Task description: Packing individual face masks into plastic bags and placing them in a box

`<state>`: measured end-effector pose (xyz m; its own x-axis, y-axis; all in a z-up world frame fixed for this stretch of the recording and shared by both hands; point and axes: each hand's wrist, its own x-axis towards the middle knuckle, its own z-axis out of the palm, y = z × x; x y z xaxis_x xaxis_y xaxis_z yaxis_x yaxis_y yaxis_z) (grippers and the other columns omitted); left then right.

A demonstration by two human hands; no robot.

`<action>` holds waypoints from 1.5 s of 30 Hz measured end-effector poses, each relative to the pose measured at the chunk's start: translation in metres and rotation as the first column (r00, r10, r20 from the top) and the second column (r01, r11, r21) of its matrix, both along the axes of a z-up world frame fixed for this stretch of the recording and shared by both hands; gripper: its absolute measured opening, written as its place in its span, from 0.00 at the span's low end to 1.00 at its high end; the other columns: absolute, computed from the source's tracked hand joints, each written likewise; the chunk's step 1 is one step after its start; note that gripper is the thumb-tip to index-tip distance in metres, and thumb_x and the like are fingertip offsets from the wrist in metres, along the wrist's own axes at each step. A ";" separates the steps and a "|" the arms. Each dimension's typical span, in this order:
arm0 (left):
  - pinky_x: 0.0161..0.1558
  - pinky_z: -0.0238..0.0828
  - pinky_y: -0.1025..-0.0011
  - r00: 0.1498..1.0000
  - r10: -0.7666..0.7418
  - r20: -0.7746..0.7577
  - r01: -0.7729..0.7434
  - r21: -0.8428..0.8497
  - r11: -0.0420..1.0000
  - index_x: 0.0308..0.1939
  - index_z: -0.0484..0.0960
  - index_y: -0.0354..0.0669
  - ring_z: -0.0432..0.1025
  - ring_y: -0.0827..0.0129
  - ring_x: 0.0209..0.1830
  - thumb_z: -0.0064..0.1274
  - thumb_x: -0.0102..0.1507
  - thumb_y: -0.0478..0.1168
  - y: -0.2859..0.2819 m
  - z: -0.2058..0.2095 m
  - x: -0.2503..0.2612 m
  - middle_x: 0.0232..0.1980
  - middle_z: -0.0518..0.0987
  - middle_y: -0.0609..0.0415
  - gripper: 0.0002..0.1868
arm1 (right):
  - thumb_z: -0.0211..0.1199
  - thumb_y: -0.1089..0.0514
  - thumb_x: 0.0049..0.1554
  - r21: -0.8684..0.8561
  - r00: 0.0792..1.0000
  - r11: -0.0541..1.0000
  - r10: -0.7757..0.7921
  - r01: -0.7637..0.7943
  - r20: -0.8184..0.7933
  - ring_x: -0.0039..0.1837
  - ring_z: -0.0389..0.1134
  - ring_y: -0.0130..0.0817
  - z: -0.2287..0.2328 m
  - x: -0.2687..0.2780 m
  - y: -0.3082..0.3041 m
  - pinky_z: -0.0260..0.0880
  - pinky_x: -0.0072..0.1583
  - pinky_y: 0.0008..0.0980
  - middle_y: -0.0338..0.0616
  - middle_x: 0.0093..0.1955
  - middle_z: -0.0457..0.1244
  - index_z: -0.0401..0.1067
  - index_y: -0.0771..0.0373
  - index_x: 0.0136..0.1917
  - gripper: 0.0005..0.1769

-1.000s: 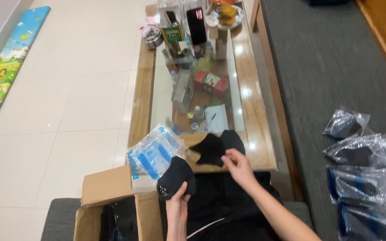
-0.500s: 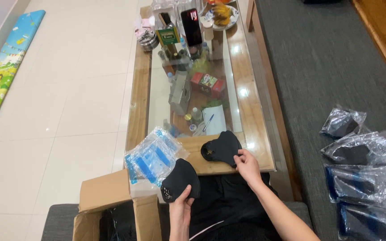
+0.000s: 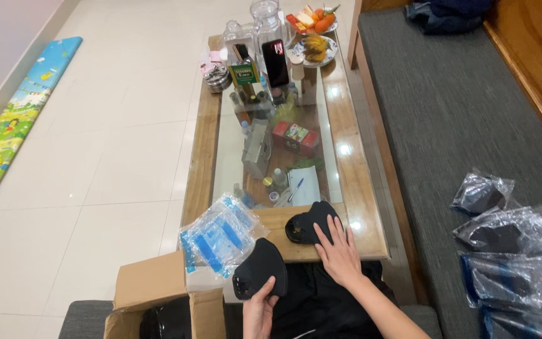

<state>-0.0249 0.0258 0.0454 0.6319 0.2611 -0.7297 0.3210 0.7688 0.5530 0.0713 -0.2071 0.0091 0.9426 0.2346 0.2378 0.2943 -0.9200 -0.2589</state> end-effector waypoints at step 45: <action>0.28 0.67 0.71 0.974 -0.225 -0.006 0.223 0.177 0.959 0.59 0.86 0.29 0.77 0.58 0.37 0.67 0.57 0.25 -0.005 -0.042 0.023 0.48 0.87 0.39 0.24 | 0.65 0.60 0.52 0.644 0.948 0.740 0.310 -0.192 -0.073 0.46 0.68 0.34 0.069 -0.045 0.051 0.70 0.48 0.29 0.40 0.44 0.68 0.77 0.61 0.53 0.14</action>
<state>-0.0020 0.0208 0.0037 0.6988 0.2346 -0.6758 0.4650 0.5688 0.6784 0.0264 -0.1557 0.0784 0.9087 0.3238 0.2633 0.3902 -0.4356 -0.8111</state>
